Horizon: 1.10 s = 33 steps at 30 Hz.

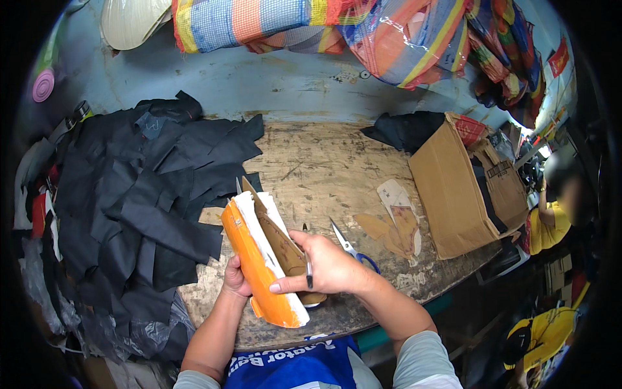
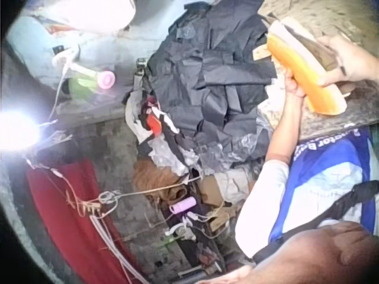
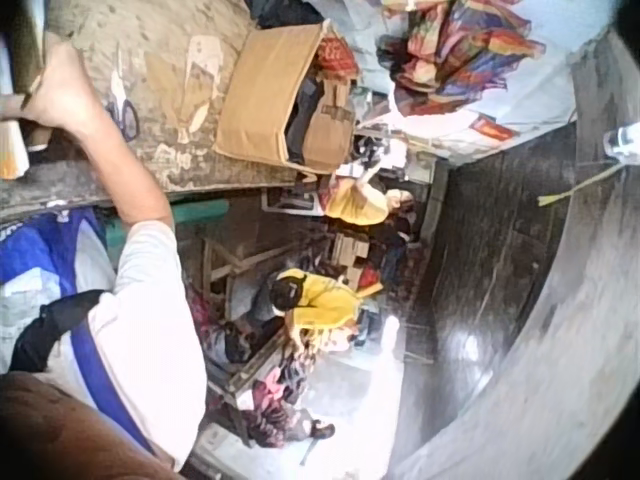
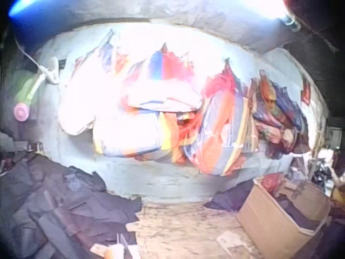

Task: The person lays out black fabric on a worktable, uses a cardboard template and a white marker to trace outlines, then cuts the fabric along the marked lines with scissors. The cut pieces are stacked on the table.

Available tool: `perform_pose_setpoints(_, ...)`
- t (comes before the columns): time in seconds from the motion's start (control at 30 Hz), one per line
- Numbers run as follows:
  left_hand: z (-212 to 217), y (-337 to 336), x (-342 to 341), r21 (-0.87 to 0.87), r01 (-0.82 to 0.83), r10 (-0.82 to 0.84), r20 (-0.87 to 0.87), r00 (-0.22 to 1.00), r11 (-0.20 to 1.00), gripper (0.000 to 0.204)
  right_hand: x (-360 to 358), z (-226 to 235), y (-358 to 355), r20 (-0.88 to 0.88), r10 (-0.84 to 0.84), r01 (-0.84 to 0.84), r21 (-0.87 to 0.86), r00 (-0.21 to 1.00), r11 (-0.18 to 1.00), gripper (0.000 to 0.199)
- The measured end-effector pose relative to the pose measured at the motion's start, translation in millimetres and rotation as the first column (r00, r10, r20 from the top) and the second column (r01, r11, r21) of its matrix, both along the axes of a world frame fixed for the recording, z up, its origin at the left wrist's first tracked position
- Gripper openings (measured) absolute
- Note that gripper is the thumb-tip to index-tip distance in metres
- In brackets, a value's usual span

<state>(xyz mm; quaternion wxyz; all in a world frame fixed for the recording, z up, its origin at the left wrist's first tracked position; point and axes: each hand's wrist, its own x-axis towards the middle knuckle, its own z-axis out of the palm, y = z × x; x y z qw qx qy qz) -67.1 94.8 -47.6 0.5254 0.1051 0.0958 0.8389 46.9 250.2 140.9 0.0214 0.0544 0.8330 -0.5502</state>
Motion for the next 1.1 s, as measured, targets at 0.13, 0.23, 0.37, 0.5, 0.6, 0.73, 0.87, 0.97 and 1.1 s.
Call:
perform_pose_setpoints(0.13,-7.0,3.3,1.8,0.066,0.002,-0.005,0.057,0.998,0.998,0.074,10.0,-9.5,-21.6,-0.056,-0.21,0.21,-0.007,0.976,0.978,0.055)
perform_pose_setpoints(0.23,-8.0,6.7,3.7,-0.052,-0.11,0.115,0.093,0.989,0.993,0.071,18.6,-20.3,-41.2,-0.19,-0.323,0.342,0.076,0.927,0.936,0.048)
perform_pose_setpoints(0.37,-1.1,5.3,0.2,-0.074,-0.133,0.14,0.104,0.985,0.988,0.06,22.0,-25.9,-40.8,-0.092,-0.271,0.281,0.127,0.958,0.951,0.046)
perform_pose_setpoints(0.5,3.7,3.0,1.9,-0.002,0.038,-0.038,0.061,0.997,0.999,0.067,4.1,-28.8,-13.6,-0.055,-0.366,0.37,0.09,0.929,0.925,0.061)
perform_pose_setpoints(0.6,2.8,4.8,8.7,-0.071,0.131,-0.128,0.035,0.991,0.989,0.065,1.7,-36.3,-5.7,-0.04,-0.361,0.354,-0.115,0.932,0.928,0.068)
perform_pose_setpoints(0.73,2.4,7.5,19.6,-0.23,0.148,-0.176,-0.107,0.979,0.962,0.067,24.8,-51.0,-1.2,-0.182,-0.299,0.266,-0.186,0.937,0.946,0.066)
perform_pose_setpoints(0.87,6.4,9.8,29.7,-0.226,0.222,-0.271,-0.213,0.939,0.948,0.078,72.1,-64.5,4.9,-0.062,-0.413,0.386,-0.25,0.909,0.888,0.042)
perform_pose_setpoints(0.97,11.7,11.2,27.5,-0.227,0.202,-0.267,-0.308,0.913,0.953,0.082,135.9,-70.1,10.4,0.113,-0.633,0.576,-0.558,0.766,0.597,0.027)
perform_pose_setpoints(1.1,18.1,12.1,20.2,-0.306,0.005,-0.138,-0.414,0.9,0.952,0.08,254.0,-75.2,28.9,0.14,-0.926,0.623,-0.773,0.35,0.119,0.034)
